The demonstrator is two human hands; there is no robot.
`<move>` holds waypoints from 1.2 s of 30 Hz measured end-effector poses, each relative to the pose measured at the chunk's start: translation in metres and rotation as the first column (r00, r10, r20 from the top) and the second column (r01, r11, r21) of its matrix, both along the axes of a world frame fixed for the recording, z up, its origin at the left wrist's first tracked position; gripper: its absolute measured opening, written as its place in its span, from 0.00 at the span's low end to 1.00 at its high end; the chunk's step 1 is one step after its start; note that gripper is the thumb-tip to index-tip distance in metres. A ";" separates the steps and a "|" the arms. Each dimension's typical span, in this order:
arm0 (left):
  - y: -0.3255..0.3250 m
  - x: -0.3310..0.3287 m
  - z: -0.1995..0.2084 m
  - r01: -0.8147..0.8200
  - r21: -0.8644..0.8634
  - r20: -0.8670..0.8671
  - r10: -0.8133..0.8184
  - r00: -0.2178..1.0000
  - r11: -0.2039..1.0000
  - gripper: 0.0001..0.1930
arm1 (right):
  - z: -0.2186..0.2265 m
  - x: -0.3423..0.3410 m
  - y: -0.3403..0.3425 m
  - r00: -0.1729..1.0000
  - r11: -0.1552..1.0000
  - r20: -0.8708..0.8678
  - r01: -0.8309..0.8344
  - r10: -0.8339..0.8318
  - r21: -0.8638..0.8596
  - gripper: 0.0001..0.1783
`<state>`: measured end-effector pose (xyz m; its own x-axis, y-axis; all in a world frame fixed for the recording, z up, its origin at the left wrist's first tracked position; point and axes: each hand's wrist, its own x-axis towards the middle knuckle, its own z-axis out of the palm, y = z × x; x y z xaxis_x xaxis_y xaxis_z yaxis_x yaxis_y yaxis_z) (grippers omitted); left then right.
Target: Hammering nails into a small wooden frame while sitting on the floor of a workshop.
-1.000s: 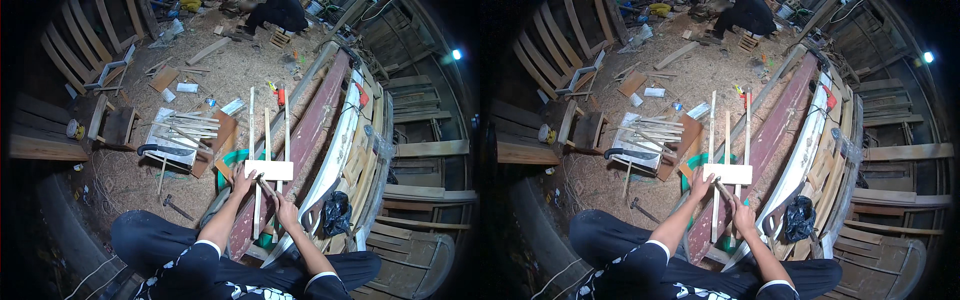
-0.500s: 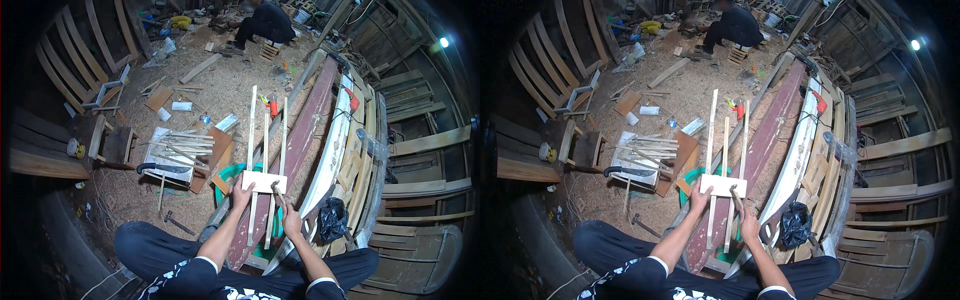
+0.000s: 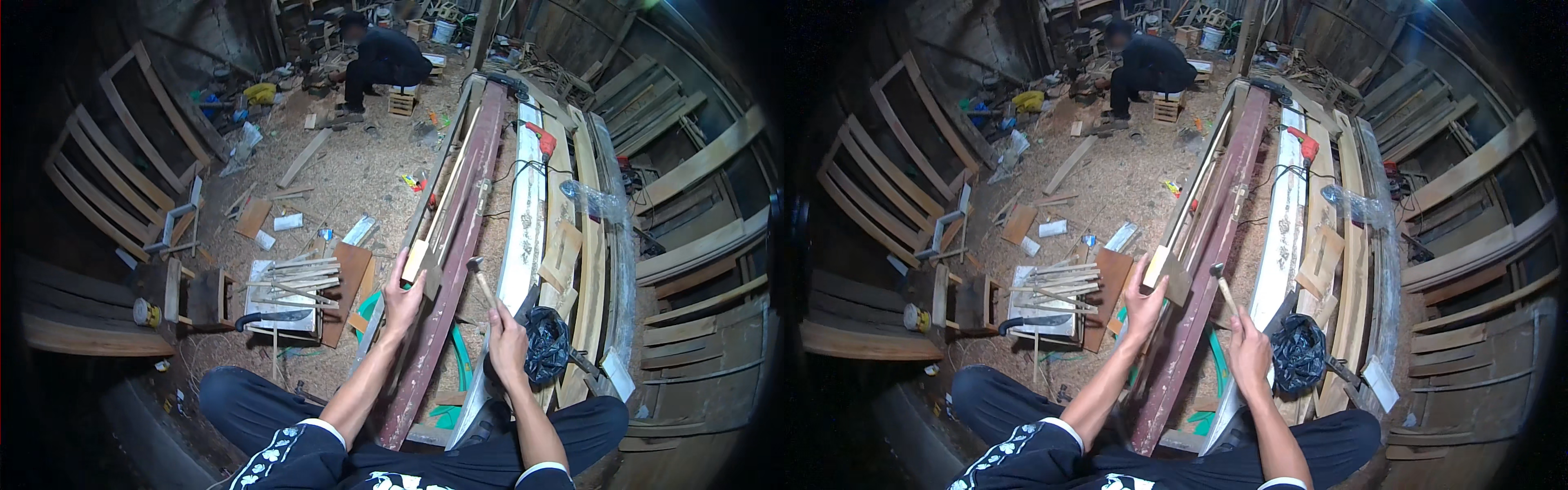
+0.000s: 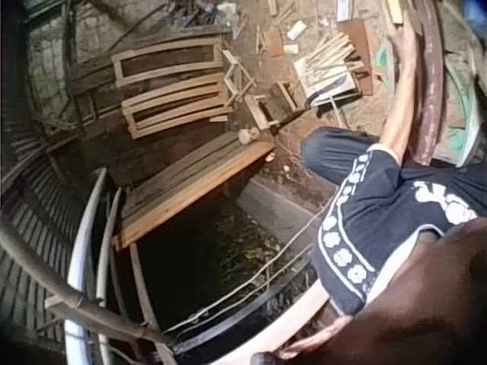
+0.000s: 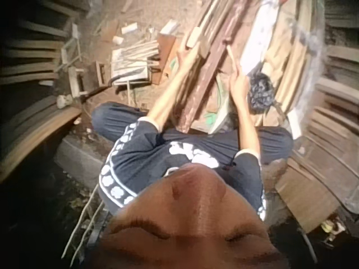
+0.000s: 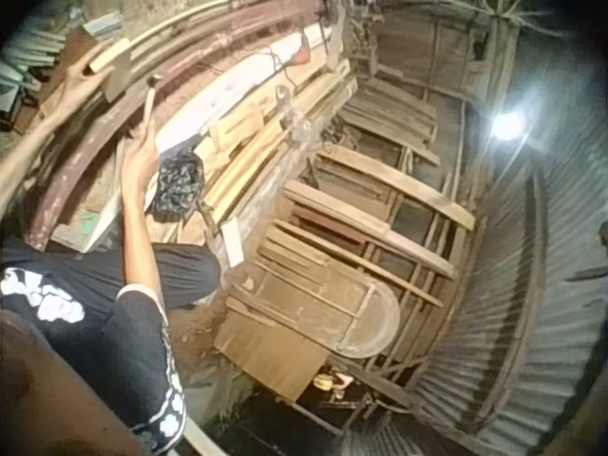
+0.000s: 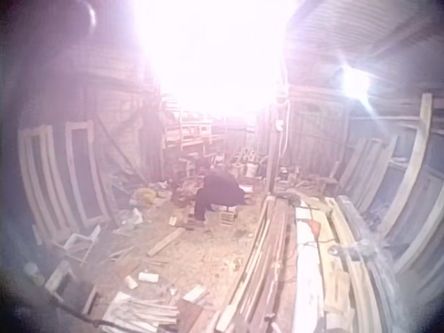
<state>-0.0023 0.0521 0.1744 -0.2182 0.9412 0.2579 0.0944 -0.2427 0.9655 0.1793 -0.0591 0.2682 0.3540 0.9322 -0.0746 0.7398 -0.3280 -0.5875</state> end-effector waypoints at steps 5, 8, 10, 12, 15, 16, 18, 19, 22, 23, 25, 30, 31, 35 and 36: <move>0.012 0.016 0.065 0.188 0.307 -0.356 -0.071 0.932 0.933 0.37 | 0.010 0.025 -0.006 0.990 0.971 -0.102 0.116 -0.097 0.208 0.23; 0.019 0.015 0.059 0.362 0.425 -0.547 -0.083 0.833 0.830 0.35 | 0.005 0.031 -0.011 0.980 0.932 -0.161 0.167 -0.120 0.323 0.23; 0.019 0.021 0.035 0.386 0.505 -0.582 -0.026 0.813 0.772 0.28 | -0.004 0.033 -0.014 0.977 0.888 -0.174 0.186 -0.122 0.420 0.23; 0.012 0.027 0.014 0.477 0.459 -0.645 -0.088 0.759 0.749 0.27 | -0.012 0.030 -0.022 0.956 0.868 -0.244 0.255 -0.161 0.426 0.23; -0.001 0.042 -0.019 0.574 0.351 -0.686 -0.213 0.695 0.740 0.26 | -0.027 0.026 -0.031 0.959 0.884 -0.218 0.254 -0.178 0.394 0.22; -0.006 0.048 -0.029 0.576 0.347 -0.678 -0.227 0.700 0.740 0.26 | -0.031 0.028 -0.034 0.965 0.898 -0.197 0.237 -0.173 0.370 0.22; -0.016 0.055 -0.048 0.650 0.288 -0.727 -0.281 0.627 0.704 0.26 | -0.048 0.034 -0.039 0.968 0.901 -0.189 0.223 -0.162 0.373 0.21; -0.020 0.054 -0.057 0.663 0.288 -0.729 -0.291 0.620 0.692 0.27 | -0.053 0.033 -0.040 0.967 0.907 -0.194 0.227 -0.166 0.356 0.21; -0.029 0.051 -0.079 0.693 0.285 -0.738 -0.310 0.600 0.662 0.28 | -0.064 0.030 -0.044 0.965 0.920 -0.206 0.223 -0.162 0.323 0.21; -0.030 0.051 -0.085 0.692 0.221 -0.738 -0.346 0.579 0.687 0.28 | -0.066 0.030 -0.043 0.966 0.930 -0.208 0.211 -0.152 0.301 0.22; -0.038 0.054 -0.089 0.706 0.165 -0.783 -0.343 0.518 0.689 0.28 | -0.075 0.035 -0.044 0.971 0.950 -0.193 0.185 -0.138 0.250 0.22; -0.057 0.040 -0.096 0.621 -0.075 -0.858 -0.368 0.359 0.780 0.36 | -0.091 0.035 -0.046 0.977 0.980 -0.181 0.138 -0.112 0.141 0.22; -0.057 0.034 -0.097 0.615 -0.154 -0.824 -0.443 0.352 0.774 0.42 | -0.089 0.034 -0.045 0.979 0.992 -0.185 0.103 -0.088 0.075 0.23; -0.056 0.009 -0.107 0.480 -0.281 -0.799 -0.480 0.361 0.831 0.65 | -0.121 0.033 -0.052 0.967 0.999 -0.250 0.040 -0.044 -0.023 0.23; -0.055 0.000 -0.112 0.470 -0.297 -0.793 -0.489 0.363 0.831 0.66 | -0.128 0.031 -0.053 0.971 0.999 -0.237 0.022 -0.032 -0.045 0.22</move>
